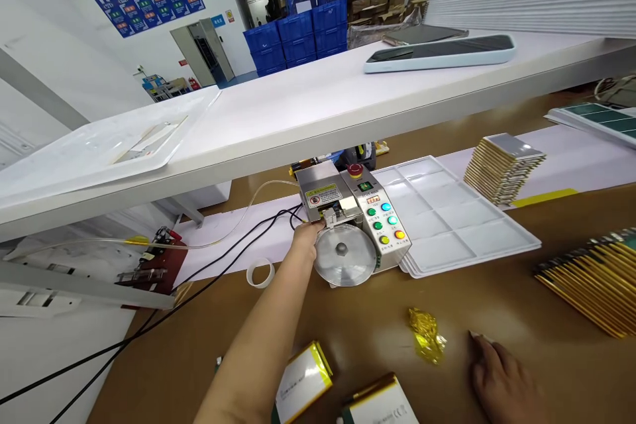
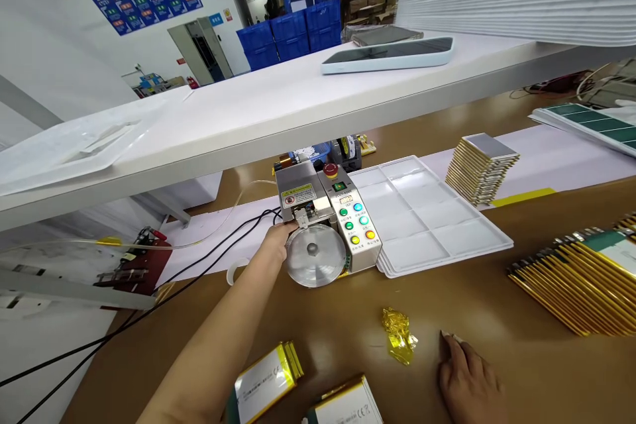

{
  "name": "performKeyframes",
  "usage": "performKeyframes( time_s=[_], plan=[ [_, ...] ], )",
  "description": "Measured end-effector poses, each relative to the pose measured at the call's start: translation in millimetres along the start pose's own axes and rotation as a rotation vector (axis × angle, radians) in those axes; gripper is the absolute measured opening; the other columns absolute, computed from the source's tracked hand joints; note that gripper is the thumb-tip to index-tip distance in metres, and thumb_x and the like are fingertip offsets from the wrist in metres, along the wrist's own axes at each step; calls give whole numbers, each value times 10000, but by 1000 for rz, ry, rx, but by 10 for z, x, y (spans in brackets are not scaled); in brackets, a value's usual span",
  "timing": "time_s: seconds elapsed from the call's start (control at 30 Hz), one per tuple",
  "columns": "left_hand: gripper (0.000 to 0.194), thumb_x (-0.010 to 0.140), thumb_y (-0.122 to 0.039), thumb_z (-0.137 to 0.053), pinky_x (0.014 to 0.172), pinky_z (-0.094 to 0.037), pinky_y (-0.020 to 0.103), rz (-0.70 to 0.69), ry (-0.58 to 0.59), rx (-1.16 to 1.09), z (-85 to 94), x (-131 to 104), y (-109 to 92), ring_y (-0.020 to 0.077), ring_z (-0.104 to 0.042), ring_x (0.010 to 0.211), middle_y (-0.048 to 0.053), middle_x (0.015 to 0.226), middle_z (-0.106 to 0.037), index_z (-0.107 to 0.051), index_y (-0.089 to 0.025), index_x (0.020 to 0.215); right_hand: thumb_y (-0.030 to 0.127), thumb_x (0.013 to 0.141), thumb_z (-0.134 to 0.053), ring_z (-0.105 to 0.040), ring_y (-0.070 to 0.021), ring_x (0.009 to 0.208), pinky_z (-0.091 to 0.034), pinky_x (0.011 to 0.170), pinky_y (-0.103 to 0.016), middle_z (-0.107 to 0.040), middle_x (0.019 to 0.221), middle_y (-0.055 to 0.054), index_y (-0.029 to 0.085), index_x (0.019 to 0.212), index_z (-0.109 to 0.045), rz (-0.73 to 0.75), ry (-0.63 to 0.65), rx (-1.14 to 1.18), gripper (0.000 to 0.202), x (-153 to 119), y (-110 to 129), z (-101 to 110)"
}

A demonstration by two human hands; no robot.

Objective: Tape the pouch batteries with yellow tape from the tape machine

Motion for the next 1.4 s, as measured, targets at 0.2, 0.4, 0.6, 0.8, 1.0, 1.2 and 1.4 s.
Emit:
performKeyframes(
  time_s=[0.2,0.4,0.6,0.8,1.0,1.2,1.4],
  plan=[
    [237,465,-54,-695,536,-462,294,18,-118,184,-15,-74,-42,167,-576,525,33,583,-624,-593,-147,658,287,829,-272,-495,-289,974,-402,786,-405,-528,1123,-135,121,1174,-494,-39,31,-24,442,-8,56,101],
    [231,536,-79,-686,570,-463,288,19,-149,296,-23,-51,-29,162,-586,580,36,639,-629,-593,-141,738,260,825,-263,-500,-276,961,-389,796,-390,-520,1125,-136,110,1165,-494,-29,33,-39,438,-16,107,185],
    [177,744,-237,-576,622,-489,296,55,-97,411,6,16,17,110,-579,651,21,766,-616,-570,-115,873,277,810,-290,-487,-285,993,-383,817,-403,-508,1147,-137,129,1173,-487,-56,65,-8,439,-11,52,135],
    [269,588,-199,-695,599,-451,284,-24,-98,447,52,-37,-31,141,-574,646,42,738,-621,-574,-127,817,281,809,-287,-463,-298,1035,-389,816,-420,-497,1169,-135,138,1194,-471,-59,79,22,449,-14,41,110],
    [197,552,-267,-669,689,-407,276,-127,-88,416,405,-582,-203,158,-560,783,27,749,-606,-565,-181,697,273,800,-284,-467,-302,1030,-386,826,-436,-499,1163,-138,136,1186,-475,-55,66,60,452,-31,29,74],
    [29,606,-218,-524,702,-385,242,-444,-64,509,1356,-1567,-188,126,-513,701,-17,644,-546,-532,-191,616,246,760,-319,-522,-247,961,-417,823,-370,-530,1082,-149,95,1228,-387,-171,4,462,496,228,25,169],
    [147,642,-310,-462,624,-371,259,-427,-250,728,2060,-2213,358,160,-504,652,-22,602,-534,-565,-208,666,139,756,-350,-476,-196,995,-391,848,-330,-488,1124,-96,185,1290,-323,243,-140,583,536,959,1022,1116]
  ],
)
Point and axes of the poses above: each hand's wrist, its own x-axis towards the middle knuckle, its own z-axis out of the back of the hand, y = z × x, the point moved 7 cm from there along x, towards the middle knuckle
